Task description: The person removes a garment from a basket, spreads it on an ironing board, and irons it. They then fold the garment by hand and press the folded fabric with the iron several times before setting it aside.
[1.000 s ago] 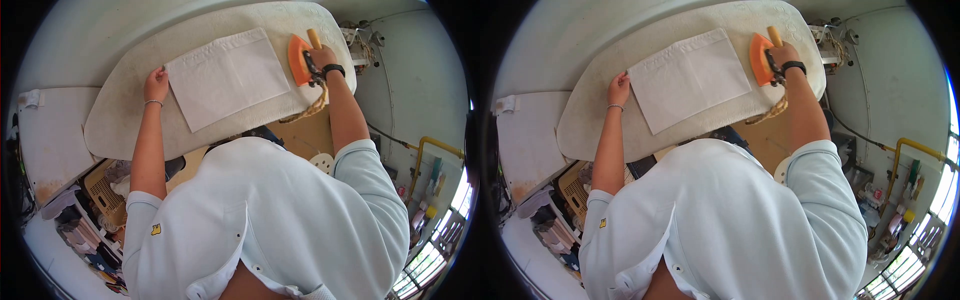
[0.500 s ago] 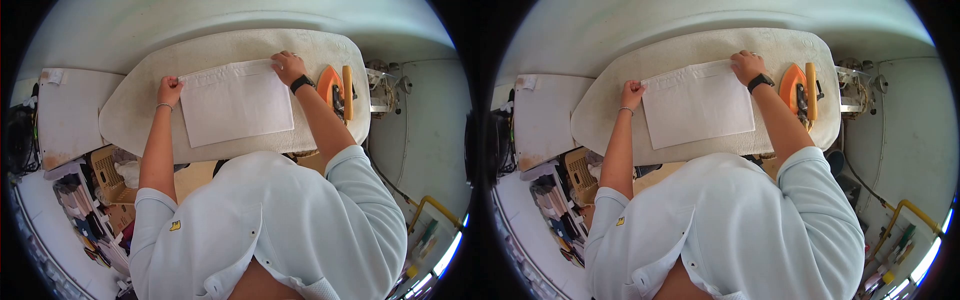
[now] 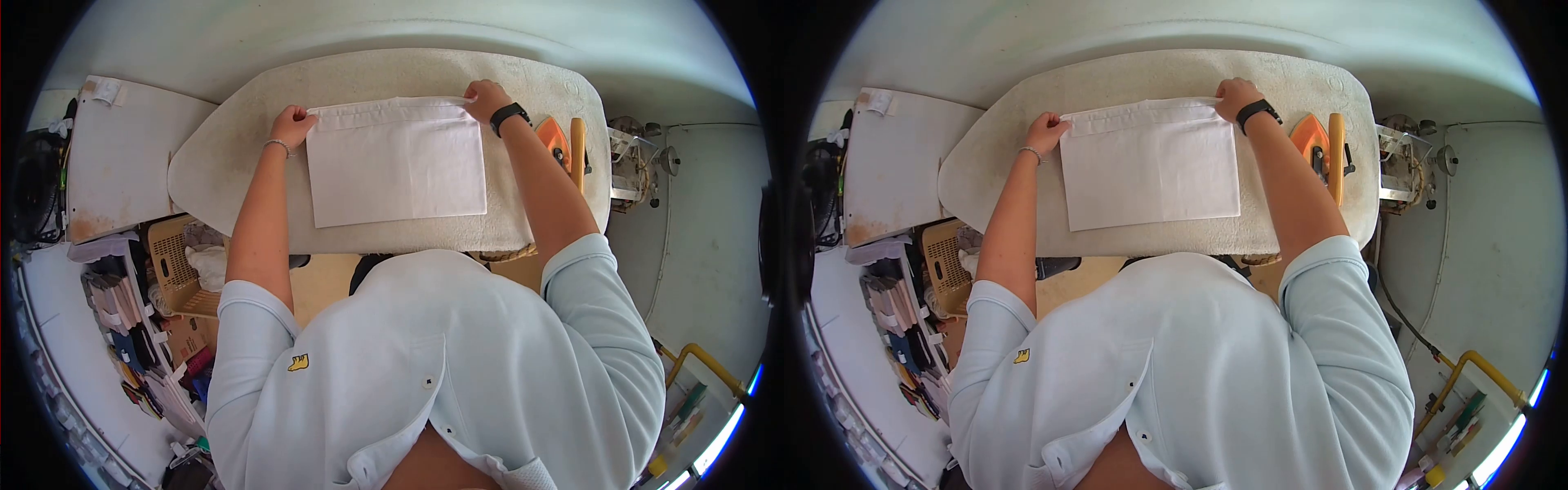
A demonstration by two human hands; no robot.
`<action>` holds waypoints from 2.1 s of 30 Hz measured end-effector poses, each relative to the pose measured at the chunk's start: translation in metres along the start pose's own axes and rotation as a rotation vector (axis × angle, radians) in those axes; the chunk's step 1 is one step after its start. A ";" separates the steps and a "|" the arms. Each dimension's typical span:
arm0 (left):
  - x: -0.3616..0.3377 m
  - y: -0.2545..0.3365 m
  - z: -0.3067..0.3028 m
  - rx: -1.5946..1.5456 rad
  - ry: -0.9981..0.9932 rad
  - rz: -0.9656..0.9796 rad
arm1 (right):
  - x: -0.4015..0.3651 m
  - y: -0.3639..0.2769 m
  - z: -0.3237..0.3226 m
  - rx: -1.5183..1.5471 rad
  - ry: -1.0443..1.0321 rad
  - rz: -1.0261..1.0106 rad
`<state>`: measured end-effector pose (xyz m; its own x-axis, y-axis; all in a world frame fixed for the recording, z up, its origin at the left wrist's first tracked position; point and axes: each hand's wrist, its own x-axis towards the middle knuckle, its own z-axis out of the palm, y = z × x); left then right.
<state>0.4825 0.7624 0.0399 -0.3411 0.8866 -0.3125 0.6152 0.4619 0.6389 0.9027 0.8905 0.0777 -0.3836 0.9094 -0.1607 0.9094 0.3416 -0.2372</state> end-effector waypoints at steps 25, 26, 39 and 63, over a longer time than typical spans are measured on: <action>-0.219 -0.056 0.094 -0.515 0.474 0.023 | -0.214 -0.044 0.069 1.370 0.319 0.488; -0.222 -0.058 0.093 -0.517 0.476 0.018 | -0.213 -0.044 0.067 1.329 0.316 0.478; -0.266 -0.065 0.039 -0.113 0.500 0.101 | -0.171 0.132 -0.055 0.250 0.576 0.375; -0.520 -0.281 0.116 -0.430 0.236 -0.983 | 0.018 -0.273 -0.030 0.207 -0.543 -0.270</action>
<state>0.5691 0.1746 -0.0588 -0.7024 0.0876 -0.7064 -0.2835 0.8758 0.3905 0.6524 0.8211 0.1681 -0.6710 0.5297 -0.5188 0.7403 0.4399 -0.5084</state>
